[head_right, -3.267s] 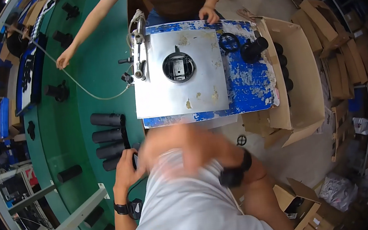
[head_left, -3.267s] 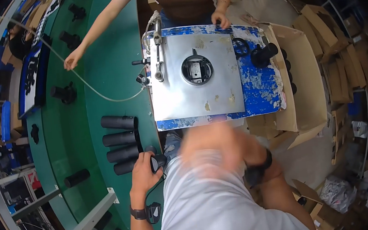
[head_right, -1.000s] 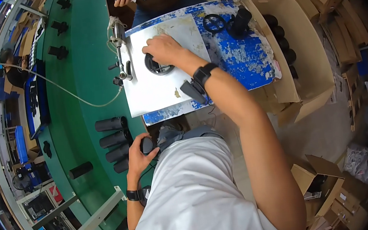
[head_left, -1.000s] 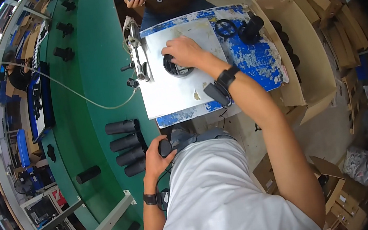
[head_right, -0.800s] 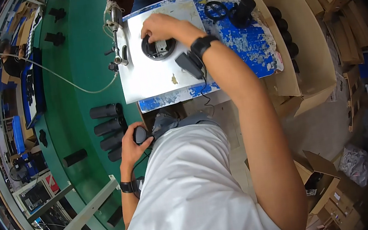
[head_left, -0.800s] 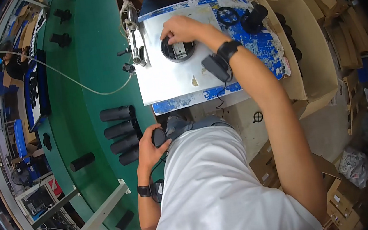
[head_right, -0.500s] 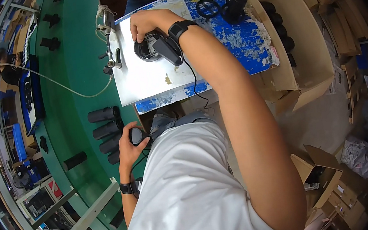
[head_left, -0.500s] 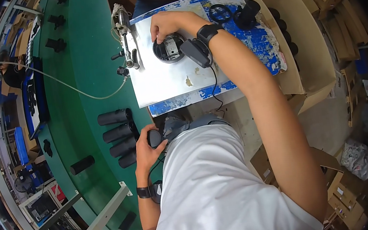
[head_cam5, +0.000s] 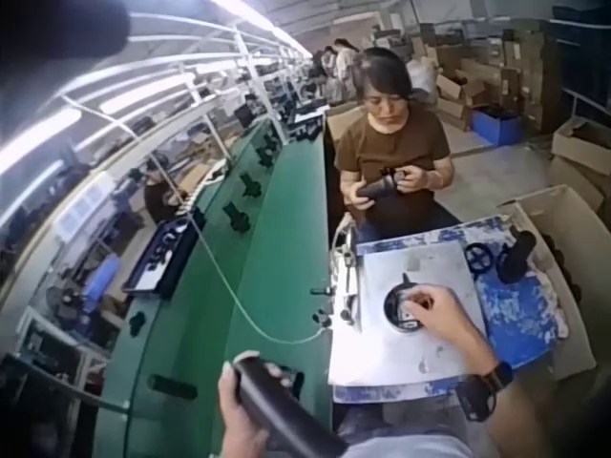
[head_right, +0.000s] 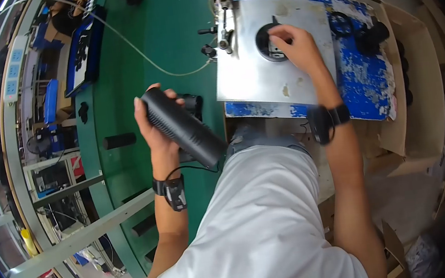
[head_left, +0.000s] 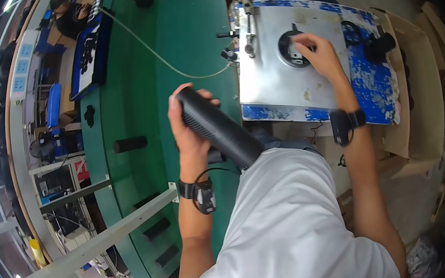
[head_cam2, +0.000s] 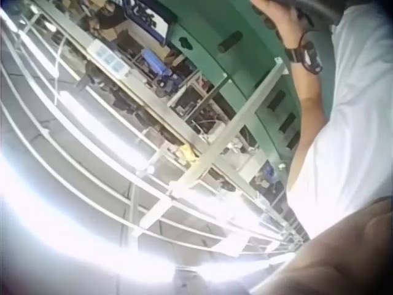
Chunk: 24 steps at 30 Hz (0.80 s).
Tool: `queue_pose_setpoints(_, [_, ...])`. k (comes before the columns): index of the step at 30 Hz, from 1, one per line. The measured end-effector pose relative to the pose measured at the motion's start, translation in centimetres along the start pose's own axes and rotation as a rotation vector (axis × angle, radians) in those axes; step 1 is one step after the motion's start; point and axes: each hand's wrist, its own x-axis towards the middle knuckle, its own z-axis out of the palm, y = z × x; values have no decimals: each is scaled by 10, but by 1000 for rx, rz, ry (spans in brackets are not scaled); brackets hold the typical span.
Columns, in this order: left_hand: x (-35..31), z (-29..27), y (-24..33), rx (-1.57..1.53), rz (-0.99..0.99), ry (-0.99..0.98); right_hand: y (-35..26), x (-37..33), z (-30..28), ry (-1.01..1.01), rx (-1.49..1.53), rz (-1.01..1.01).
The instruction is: The person picks up a microphone body, places it into a machine fixture, and presses a button to process it. They then remove the microphone body, attach a black plastic ring, and place the assembled unit onto a green conveyor belt.
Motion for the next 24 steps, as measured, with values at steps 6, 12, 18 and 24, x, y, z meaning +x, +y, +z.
queue_pose_setpoints(6, [6, 31, -1, -119, -70, 16, -98, -72, 13, -239, 476, 122])
queue_pose_setpoints(12, [19, 36, -9, -464, -118, -237, -125, -102, 58, -930, 1234, 476])
queue_pose_setpoints(18, [20, 38, -15, -532, -60, -381, -137, -107, 75, -1086, 1339, 514])
queue_pose_setpoints(24, [15, 36, -16, -325, -12, -299, -150, -110, 74, -959, 1277, 562])
